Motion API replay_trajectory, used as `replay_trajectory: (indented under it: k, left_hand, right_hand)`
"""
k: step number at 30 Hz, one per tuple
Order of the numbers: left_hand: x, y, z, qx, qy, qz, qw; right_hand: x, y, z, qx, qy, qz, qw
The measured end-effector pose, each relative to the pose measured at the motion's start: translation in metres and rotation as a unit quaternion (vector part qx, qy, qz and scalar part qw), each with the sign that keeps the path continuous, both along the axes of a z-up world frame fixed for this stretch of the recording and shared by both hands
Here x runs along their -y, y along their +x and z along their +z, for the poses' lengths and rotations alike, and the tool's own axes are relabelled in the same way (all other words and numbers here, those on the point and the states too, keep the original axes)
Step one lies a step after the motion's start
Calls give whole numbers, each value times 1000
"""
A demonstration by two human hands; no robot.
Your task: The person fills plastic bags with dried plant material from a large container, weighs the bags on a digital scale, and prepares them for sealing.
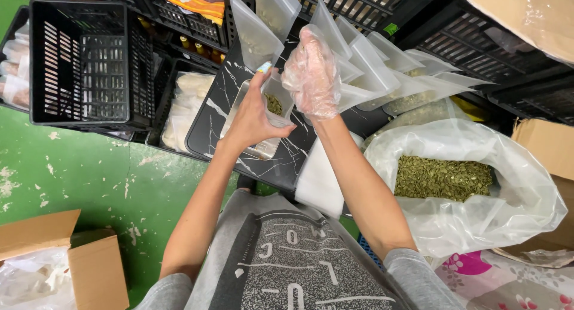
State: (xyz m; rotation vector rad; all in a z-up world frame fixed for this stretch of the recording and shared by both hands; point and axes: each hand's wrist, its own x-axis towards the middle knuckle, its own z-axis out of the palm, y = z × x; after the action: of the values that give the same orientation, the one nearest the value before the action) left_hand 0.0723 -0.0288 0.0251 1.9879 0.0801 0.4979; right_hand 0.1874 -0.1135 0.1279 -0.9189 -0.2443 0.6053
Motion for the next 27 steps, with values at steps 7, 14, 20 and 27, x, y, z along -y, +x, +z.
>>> replay_trajectory:
  k: [7,14,20,27]
  left_hand:
    - [-5,-6,-14,-8,21,4,1000]
    - [-17,-28,6,-10,-45,-25,999]
    - [-31,-48,5,163,-97,139,972]
    - [-40,-61,-16,188,-169,245,936]
  right_hand:
    - [1,11,-15,-94,86,18,992]
    - [7,12,-3,-148,100,-16,984]
    - [7,16,-11,-132,105,-43,985]
    - [3,5,4,-169,80,-56,981]
